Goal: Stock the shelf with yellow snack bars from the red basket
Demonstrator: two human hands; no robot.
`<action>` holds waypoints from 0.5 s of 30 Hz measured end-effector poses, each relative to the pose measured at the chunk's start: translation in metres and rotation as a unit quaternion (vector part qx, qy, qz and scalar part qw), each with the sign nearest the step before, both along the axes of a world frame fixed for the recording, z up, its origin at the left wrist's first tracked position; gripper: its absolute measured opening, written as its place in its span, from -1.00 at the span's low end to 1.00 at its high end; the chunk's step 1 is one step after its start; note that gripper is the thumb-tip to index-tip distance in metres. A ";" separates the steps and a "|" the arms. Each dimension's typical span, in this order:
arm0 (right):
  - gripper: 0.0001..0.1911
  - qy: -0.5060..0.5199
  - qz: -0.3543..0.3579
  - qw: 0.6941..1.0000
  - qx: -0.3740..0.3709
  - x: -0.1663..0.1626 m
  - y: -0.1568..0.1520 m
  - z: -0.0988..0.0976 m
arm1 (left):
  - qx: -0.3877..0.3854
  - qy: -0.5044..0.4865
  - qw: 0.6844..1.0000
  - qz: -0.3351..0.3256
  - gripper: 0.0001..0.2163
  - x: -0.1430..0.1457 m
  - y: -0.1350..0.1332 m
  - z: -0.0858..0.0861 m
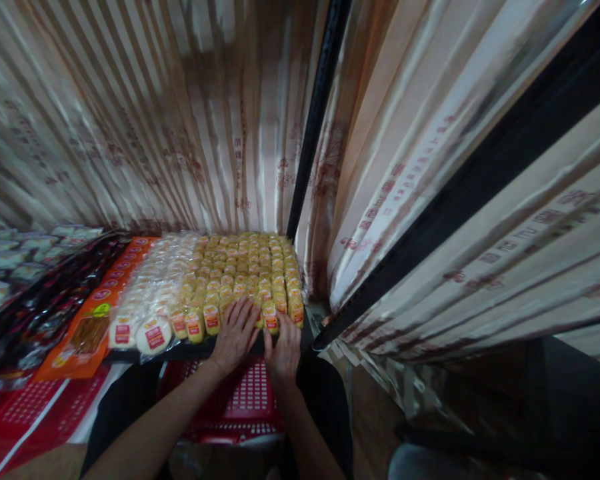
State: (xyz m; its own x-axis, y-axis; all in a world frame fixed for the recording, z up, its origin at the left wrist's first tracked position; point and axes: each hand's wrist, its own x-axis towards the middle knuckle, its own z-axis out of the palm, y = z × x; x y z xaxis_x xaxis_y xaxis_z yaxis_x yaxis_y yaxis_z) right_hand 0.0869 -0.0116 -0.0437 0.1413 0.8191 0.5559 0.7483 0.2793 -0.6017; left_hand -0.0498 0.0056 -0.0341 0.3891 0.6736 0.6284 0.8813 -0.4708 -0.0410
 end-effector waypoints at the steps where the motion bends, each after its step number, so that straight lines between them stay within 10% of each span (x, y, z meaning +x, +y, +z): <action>1: -0.60 -0.003 -0.001 1.000 0.002 -0.001 0.000 -0.001 | -0.005 -0.001 1.000 -0.002 -0.58 0.000 0.000 0.000; 15: -0.57 -0.006 0.009 1.000 -0.004 -0.005 0.007 -0.005 | -0.014 -0.038 0.999 -0.002 -0.64 -0.002 0.002 -0.001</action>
